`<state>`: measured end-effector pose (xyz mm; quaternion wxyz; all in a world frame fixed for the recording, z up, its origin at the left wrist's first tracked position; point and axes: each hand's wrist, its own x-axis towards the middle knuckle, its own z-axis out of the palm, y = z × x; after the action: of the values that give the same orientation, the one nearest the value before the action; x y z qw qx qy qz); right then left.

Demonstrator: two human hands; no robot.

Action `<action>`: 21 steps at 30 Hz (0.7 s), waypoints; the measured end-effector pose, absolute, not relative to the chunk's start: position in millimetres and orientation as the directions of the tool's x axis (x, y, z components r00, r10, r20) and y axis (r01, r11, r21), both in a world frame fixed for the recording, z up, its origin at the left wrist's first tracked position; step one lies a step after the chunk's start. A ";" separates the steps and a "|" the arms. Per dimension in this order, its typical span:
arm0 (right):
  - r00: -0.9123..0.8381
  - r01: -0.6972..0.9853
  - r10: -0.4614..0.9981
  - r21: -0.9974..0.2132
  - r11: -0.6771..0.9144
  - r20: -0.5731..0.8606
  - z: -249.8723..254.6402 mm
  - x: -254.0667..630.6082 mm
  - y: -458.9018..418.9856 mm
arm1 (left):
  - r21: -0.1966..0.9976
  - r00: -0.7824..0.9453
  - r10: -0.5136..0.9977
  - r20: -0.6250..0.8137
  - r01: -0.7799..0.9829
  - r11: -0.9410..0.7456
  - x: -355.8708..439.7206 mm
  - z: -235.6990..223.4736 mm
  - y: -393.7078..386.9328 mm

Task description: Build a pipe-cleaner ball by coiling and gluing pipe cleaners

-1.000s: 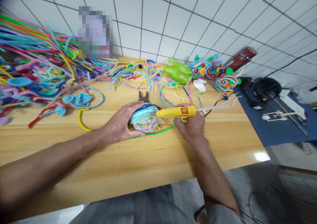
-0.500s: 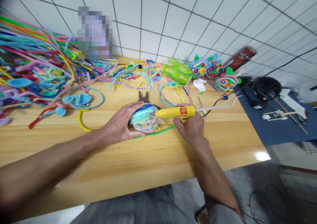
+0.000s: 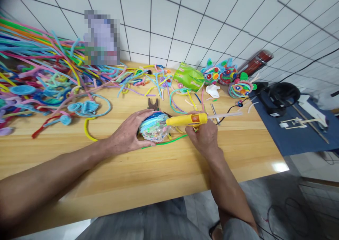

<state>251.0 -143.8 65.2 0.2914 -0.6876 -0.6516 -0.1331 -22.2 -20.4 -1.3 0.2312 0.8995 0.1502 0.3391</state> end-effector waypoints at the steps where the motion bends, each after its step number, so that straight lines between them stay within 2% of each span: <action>1: 0.117 0.973 0.818 -0.229 0.019 0.563 65.4 251.1 -143.9 | 0.516 0.724 0.425 0.543 0.111 -0.849 -22.2 -1.4 -20.4; 21: 0.142 0.974 0.823 -0.224 -0.018 0.550 63.6 252.0 -143.3 | 0.514 0.715 0.420 0.559 0.099 -0.852 -22.8 -1.7 -19.1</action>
<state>252.0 -143.3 63.6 0.2827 -0.7008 -0.6411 -0.1339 -22.8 -19.1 -1.7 0.2305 0.8969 0.1446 0.3485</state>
